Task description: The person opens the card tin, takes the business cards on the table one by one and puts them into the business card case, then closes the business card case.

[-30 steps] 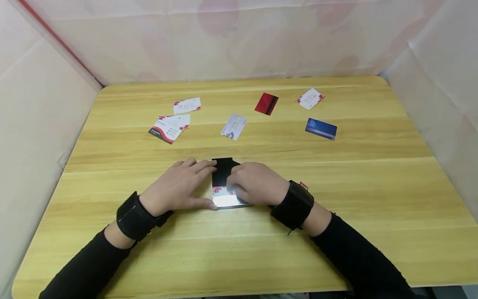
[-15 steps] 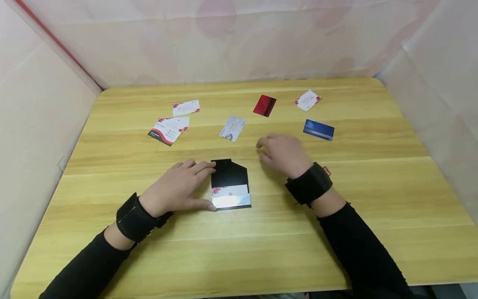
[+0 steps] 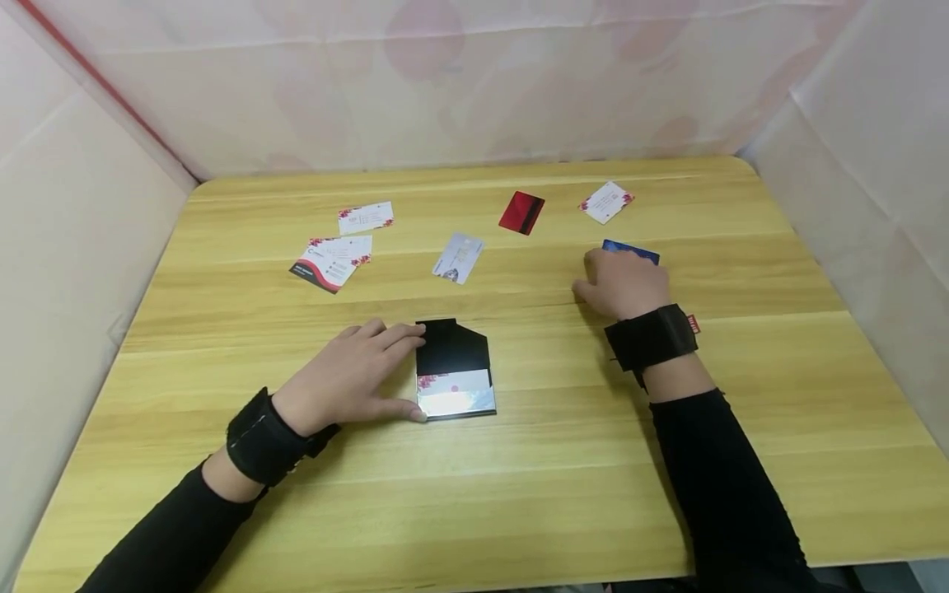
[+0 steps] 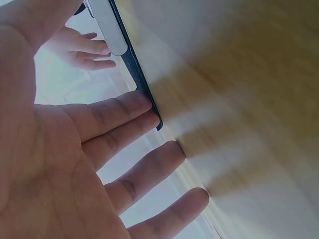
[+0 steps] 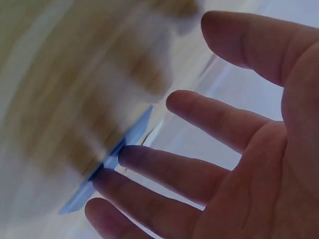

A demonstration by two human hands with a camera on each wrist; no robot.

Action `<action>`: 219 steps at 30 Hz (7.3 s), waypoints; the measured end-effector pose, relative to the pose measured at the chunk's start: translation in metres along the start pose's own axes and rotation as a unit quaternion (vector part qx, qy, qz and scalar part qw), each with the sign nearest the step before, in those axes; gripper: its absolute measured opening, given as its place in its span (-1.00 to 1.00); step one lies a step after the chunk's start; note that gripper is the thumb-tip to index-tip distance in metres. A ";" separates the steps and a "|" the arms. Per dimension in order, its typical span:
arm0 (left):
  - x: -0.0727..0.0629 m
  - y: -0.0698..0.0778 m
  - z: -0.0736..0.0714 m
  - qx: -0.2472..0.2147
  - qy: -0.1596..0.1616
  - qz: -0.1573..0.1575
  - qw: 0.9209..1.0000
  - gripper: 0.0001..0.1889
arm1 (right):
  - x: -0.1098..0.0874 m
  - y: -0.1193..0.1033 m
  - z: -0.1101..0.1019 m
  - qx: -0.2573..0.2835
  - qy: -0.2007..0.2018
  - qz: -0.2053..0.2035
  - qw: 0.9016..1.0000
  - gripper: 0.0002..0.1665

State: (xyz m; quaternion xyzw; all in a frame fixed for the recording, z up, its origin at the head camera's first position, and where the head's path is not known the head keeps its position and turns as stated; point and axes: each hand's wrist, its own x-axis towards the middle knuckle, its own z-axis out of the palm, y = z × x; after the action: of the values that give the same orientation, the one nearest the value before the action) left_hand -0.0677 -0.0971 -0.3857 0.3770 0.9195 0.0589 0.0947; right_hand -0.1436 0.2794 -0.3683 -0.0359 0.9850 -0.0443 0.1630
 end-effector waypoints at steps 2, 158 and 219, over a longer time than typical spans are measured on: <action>-0.001 0.000 0.001 -0.001 -0.004 0.000 1.000 0.06 | 0.000 -0.002 0.003 -0.003 0.000 -0.005 1.000 -0.21; 0.001 -0.001 -0.001 -0.005 -0.009 0.001 1.000 0.05 | -0.039 -0.122 0.041 0.157 0.044 -0.396 0.904 -0.87; 0.000 0.000 -0.002 0.000 -0.014 0.003 1.000 0.05 | -0.041 -0.129 0.050 0.105 -0.004 -0.397 0.912 -0.93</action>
State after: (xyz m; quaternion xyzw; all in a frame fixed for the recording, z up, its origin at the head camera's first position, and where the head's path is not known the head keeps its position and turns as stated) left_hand -0.0684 -0.0974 -0.3837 0.3808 0.9168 0.0537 0.1071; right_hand -0.0818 0.1512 -0.3895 -0.4070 0.8785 -0.2082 0.1389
